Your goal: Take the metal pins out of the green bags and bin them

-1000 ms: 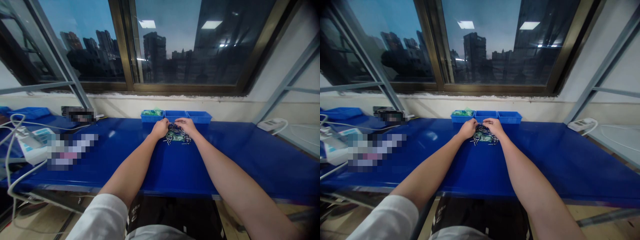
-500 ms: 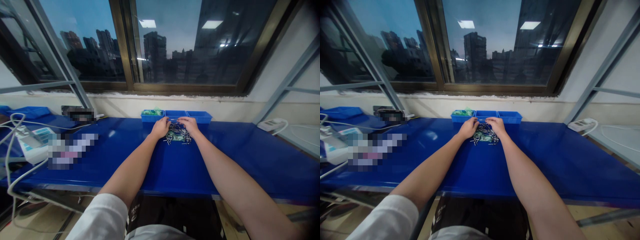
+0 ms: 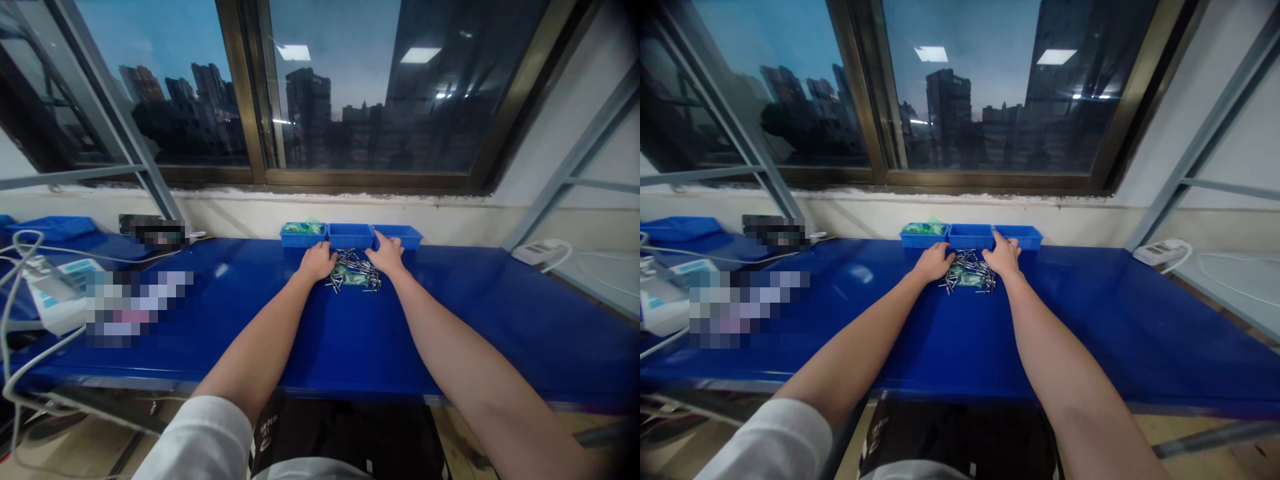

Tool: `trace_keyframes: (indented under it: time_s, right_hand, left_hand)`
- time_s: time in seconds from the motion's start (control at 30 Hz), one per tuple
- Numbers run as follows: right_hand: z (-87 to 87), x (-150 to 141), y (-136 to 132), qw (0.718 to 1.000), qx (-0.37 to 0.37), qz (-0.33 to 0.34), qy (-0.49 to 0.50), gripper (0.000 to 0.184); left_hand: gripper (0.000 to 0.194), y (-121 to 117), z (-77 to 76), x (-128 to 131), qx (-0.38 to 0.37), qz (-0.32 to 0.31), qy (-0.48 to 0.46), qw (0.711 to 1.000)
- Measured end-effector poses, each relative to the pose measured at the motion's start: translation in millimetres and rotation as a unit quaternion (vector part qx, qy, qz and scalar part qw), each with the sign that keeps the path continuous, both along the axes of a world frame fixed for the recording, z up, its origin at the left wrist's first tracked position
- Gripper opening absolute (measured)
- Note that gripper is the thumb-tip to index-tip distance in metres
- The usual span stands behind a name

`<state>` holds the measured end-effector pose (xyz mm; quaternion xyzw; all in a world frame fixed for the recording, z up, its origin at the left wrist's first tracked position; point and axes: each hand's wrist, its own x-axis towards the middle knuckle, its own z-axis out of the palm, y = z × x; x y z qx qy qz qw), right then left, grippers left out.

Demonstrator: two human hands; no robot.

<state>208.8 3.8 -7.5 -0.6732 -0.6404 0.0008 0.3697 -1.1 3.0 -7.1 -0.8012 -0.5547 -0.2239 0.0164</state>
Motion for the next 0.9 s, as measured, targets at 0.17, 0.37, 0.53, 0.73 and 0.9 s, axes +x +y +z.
trace_keyframes:
  time_s: [0.17,0.37,0.53,0.73,0.9]
  right_hand:
    - [0.0,3.1,0.6,0.999,-0.007,-0.014,-0.043,0.067]
    - [-3.9,13.3,2.2,0.997,-0.036,-0.041,-0.047,0.064]
    - [-5.3,12.4,2.3,0.997,-0.041,-0.041,-0.045,0.066]
    - [-3.0,2.4,3.3,0.999,0.01,-0.002,-0.051,0.054]
    - [-7.4,-7.9,4.8,0.989,-0.068,0.084,-0.105,0.042]
  left_hand:
    - [0.04,1.6,-1.4,-0.3,-0.006,0.001,0.01,1.0]
    - [0.042,-0.4,-0.1,-0.3,-0.02,-0.005,0.006,1.0]
    - [0.047,-1.9,1.0,-0.2,-0.03,-0.005,0.016,0.999]
    - [0.056,-2.8,-0.1,0.2,-0.035,-0.011,0.007,0.999]
    - [0.071,-5.5,-0.8,0.8,-0.054,-0.05,0.002,0.997]
